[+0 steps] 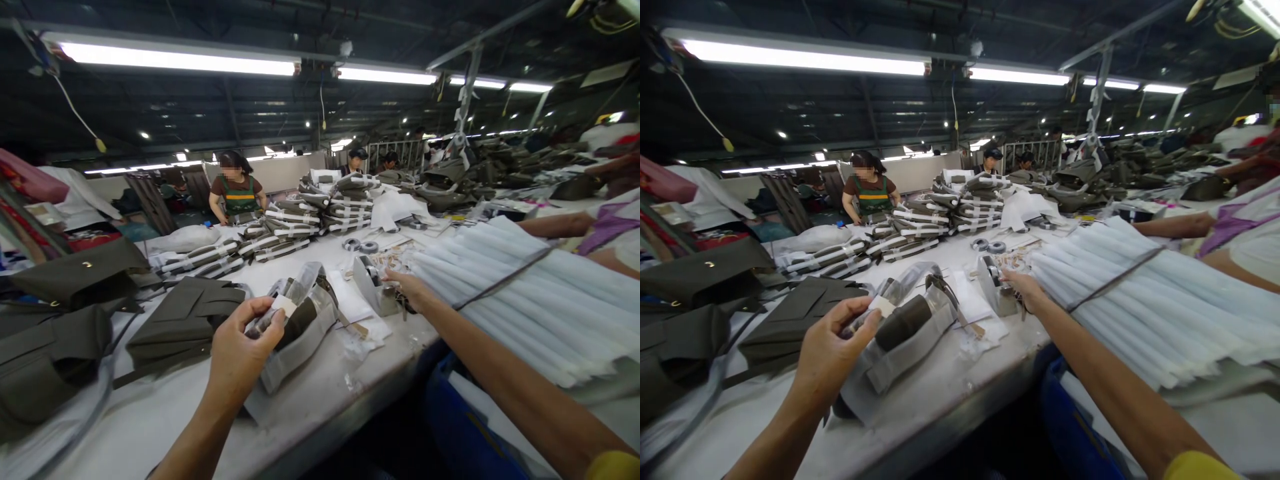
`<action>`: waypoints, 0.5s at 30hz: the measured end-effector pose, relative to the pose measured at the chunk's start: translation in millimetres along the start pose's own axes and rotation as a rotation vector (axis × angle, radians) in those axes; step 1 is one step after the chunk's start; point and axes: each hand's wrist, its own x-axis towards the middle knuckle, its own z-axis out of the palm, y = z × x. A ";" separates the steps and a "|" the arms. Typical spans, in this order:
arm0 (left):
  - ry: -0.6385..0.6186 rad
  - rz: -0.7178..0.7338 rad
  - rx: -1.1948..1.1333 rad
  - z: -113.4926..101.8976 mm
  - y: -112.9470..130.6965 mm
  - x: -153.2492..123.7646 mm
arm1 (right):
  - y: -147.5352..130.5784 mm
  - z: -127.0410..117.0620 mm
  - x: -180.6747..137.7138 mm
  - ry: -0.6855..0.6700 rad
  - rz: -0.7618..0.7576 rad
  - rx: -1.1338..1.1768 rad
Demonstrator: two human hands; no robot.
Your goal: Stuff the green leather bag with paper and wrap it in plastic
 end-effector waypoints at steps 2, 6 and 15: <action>0.002 -0.006 -0.008 -0.4 0.1 0.0 | -2.3 -1.5 -7.2 0.006 -0.002 0.081; 0.014 -0.011 -0.013 -1.0 2.7 0.9 | 1.3 -6.6 -28.8 0.004 -0.019 0.228; 0.017 -0.027 -0.112 -0.8 3.7 3.3 | 44.0 3.2 -68.5 0.024 0.147 0.309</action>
